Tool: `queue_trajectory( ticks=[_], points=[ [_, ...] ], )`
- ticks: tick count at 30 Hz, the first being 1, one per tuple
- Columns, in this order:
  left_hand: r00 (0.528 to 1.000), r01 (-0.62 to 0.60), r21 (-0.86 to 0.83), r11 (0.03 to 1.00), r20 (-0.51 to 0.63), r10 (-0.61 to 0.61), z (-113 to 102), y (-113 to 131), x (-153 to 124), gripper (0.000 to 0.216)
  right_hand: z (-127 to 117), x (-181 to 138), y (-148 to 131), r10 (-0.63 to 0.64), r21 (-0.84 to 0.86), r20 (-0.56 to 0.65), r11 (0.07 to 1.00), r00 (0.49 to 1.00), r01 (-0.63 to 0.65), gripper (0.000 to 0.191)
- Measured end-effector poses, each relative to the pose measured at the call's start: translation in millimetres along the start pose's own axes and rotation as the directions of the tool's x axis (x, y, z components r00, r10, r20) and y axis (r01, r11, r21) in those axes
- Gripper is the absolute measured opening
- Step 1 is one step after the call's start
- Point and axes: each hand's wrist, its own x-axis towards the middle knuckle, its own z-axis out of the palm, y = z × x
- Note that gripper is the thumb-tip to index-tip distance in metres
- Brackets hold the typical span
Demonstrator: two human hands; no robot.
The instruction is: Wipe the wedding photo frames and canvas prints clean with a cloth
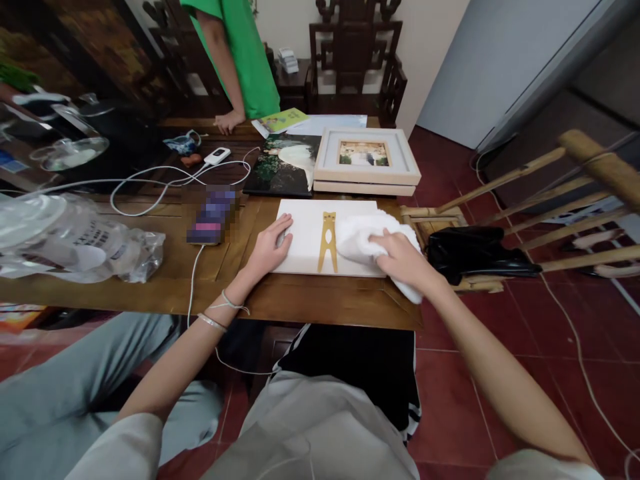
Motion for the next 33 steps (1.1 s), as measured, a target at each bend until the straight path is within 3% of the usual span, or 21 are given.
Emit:
queue_trajectory(
  ticks=[5, 8, 17, 20, 24, 30, 33],
  points=[
    [1.000, -0.002, -0.002, 1.000, -0.003, 0.002, -1, -1, 1, 0.038, -3, 61, 14, 0.045, -0.042, -0.123, 0.998, 0.991, -0.051, 0.010],
    [1.000, 0.012, 0.005, 1.000, 0.008, -0.012, 0, -2, 2, 0.039, 4, 66, 16, 0.024, -0.087, -0.131, 0.996, 0.991, -0.035, 0.008],
    [1.000, 0.008, 0.002, 1.000, 0.003, -0.008, 2, -4, 3, 0.040, 19, -44, -34, -0.141, -0.149, 0.002, 0.979, 0.990, 0.140, 0.022],
    [1.000, -0.001, -0.013, 1.000, -0.001, 0.001, 2, -5, 3, 0.040, 13, -51, -40, -0.131, -0.122, 0.059, 0.983, 0.990, 0.137, 0.020],
    [1.000, -0.011, -0.009, 1.000, -0.009, 0.011, 3, -6, 3, 0.039, 5, -14, -25, -0.058, -0.108, 0.063, 0.992, 0.996, 0.064, 0.012],
    [1.000, -0.001, 0.021, 1.000, -0.006, 0.001, 1, -3, 3, 0.039, -1, 67, 8, 0.038, -0.115, -0.077, 0.992, 0.996, -0.047, 0.013],
    [1.000, 0.001, 0.022, 1.000, -0.009, -0.001, 0, -2, 3, 0.038, 4, 81, 16, 0.069, -0.133, -0.117, 0.987, 0.991, -0.085, 0.012]
  ],
)
